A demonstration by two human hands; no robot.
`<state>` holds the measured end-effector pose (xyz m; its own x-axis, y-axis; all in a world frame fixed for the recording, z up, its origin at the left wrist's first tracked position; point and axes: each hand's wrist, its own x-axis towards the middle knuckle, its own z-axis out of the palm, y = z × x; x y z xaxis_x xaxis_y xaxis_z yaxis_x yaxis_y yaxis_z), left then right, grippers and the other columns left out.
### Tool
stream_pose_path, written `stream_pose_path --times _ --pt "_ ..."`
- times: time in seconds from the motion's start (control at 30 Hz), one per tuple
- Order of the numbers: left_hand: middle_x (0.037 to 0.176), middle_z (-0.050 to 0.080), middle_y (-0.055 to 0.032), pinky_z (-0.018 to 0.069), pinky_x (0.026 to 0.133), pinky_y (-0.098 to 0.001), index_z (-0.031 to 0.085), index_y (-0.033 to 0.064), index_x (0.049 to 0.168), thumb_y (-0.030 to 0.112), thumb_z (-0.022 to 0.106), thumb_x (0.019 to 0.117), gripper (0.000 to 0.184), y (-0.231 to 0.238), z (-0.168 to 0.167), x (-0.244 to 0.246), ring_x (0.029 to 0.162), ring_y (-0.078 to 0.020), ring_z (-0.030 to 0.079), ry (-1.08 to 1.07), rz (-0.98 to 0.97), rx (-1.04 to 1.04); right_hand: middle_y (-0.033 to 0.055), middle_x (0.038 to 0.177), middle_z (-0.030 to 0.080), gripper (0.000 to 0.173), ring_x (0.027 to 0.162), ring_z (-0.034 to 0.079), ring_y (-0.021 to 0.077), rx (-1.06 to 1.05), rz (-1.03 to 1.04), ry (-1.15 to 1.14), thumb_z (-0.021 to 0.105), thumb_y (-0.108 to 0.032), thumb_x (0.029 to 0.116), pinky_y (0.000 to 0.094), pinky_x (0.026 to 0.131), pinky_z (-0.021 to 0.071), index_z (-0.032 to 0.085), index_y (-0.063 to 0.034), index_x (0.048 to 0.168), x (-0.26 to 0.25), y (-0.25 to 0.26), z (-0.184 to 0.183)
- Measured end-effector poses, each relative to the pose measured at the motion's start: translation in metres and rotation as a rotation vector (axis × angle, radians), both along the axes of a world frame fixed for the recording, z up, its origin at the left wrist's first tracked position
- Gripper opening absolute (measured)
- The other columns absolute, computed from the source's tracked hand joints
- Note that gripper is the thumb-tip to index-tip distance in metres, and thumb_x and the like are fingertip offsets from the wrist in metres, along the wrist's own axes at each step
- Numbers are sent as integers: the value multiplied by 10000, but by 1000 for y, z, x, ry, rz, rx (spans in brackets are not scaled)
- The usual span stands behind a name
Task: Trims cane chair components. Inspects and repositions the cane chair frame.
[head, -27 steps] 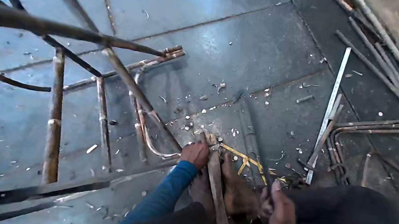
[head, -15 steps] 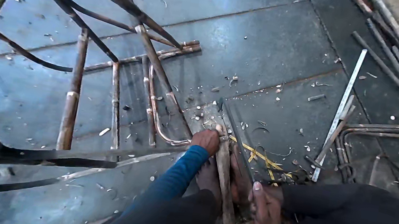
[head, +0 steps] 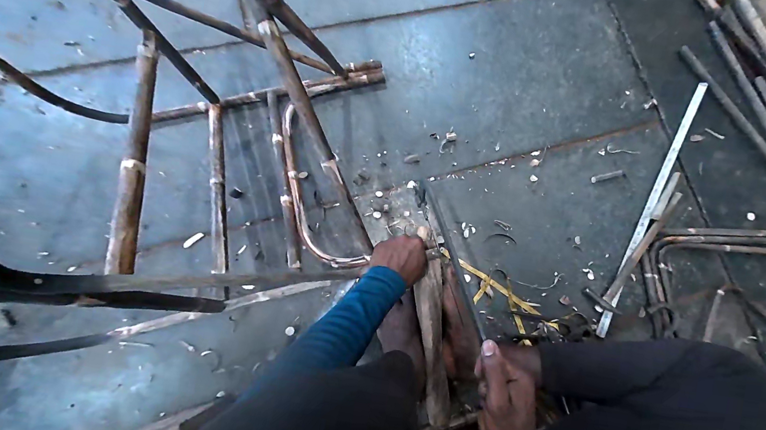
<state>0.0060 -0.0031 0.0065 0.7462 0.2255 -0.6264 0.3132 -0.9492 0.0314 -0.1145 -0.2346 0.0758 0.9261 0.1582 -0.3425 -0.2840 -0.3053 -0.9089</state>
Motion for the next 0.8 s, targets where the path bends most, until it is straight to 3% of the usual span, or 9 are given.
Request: stream_pose_path --times 0.37,0.5,0.8 --pt "1037 719 -204 581 745 -603 675 59 1091 350 626 940 331 3 -5 2 959 -402 728 -5 2 14 -23 535 473 479 425 430 101 -70 -5 -29 462 -383 1069 304 413 398 642 -102 727 0 4 6" --pt "1035 723 -228 563 761 -653 690 61 1107 344 662 922 340 4 -4 0 969 -442 717 15 25 -32 -28 536 473 479 438 448 91 -133 26 -91 469 -373 1068 301 422 408 626 -104 704 -6 1 -4" --pt "1015 725 -209 574 745 -633 687 77 1095 410 676 914 379 2 -7 3 952 -428 723 12 -1 22 -15 549 464 503 456 448 107 -65 21 -16 464 -404 1077 309 441 404 618 -101 706 -8 -7 7"
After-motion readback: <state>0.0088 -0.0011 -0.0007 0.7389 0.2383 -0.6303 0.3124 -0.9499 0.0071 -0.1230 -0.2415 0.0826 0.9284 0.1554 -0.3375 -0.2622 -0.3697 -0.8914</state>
